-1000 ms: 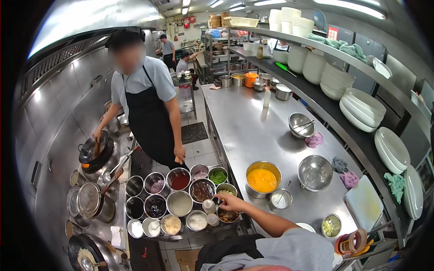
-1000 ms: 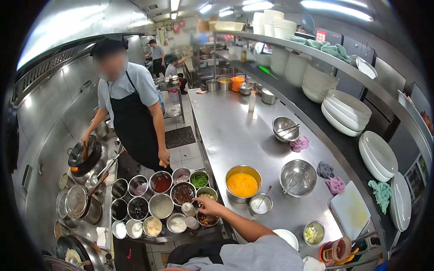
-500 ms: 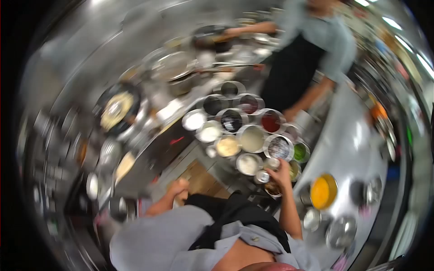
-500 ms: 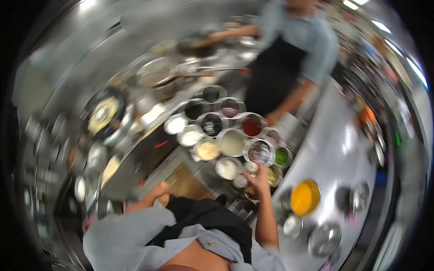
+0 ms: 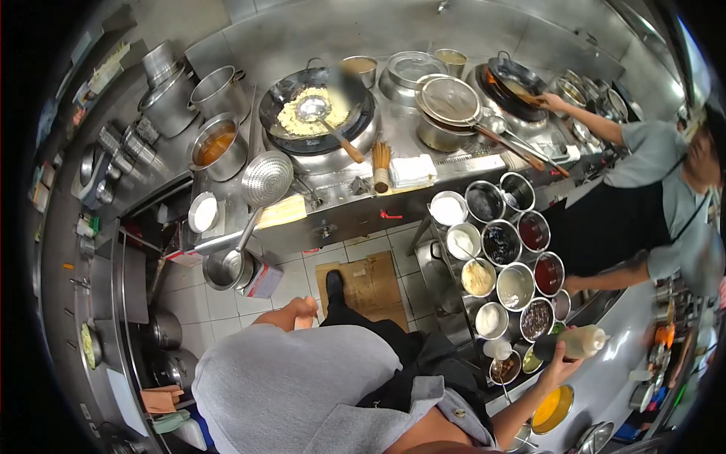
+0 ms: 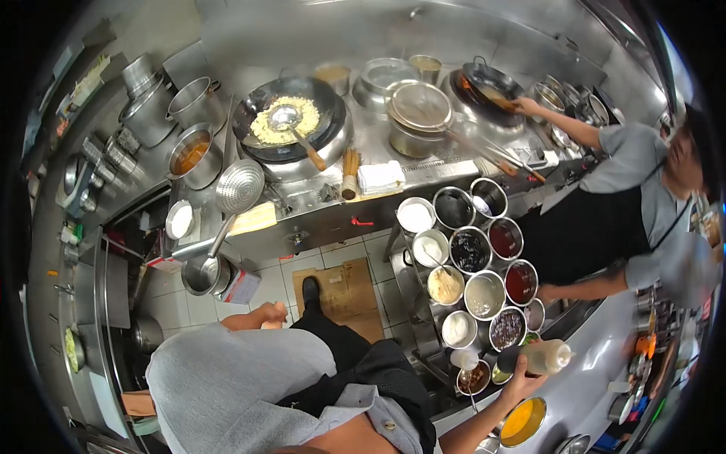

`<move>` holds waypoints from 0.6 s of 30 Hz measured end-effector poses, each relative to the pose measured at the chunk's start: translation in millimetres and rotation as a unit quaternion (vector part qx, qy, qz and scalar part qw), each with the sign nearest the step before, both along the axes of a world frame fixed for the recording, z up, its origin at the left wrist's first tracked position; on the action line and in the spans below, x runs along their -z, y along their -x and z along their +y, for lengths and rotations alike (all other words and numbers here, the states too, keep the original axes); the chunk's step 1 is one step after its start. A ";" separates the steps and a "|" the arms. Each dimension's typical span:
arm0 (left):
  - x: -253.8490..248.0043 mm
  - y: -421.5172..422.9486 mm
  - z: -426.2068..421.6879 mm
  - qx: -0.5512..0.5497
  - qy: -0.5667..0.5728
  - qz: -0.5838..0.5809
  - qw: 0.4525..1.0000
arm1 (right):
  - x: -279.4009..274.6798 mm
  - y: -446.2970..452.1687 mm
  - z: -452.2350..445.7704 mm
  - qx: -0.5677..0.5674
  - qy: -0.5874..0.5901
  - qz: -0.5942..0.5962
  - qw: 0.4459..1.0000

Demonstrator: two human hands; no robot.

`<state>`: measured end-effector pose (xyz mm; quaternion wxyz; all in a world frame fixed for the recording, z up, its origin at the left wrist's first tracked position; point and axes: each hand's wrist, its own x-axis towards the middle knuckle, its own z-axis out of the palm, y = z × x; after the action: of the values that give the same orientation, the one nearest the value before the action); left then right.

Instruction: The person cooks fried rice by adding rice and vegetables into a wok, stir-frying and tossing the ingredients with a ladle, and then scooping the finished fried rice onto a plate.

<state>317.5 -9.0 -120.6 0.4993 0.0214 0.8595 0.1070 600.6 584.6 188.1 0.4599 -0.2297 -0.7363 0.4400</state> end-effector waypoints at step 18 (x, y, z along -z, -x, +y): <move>-269.4 368.4 75.8 -0.429 -0.842 -0.282 0.163 | -15.8 343.5 -215.6 -0.146 0.054 -0.103 0.983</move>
<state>-50.9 66.8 148.8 0.2597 0.0248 -0.0811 0.9620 257.1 369.1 203.9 0.2999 -0.1886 -0.7802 0.5155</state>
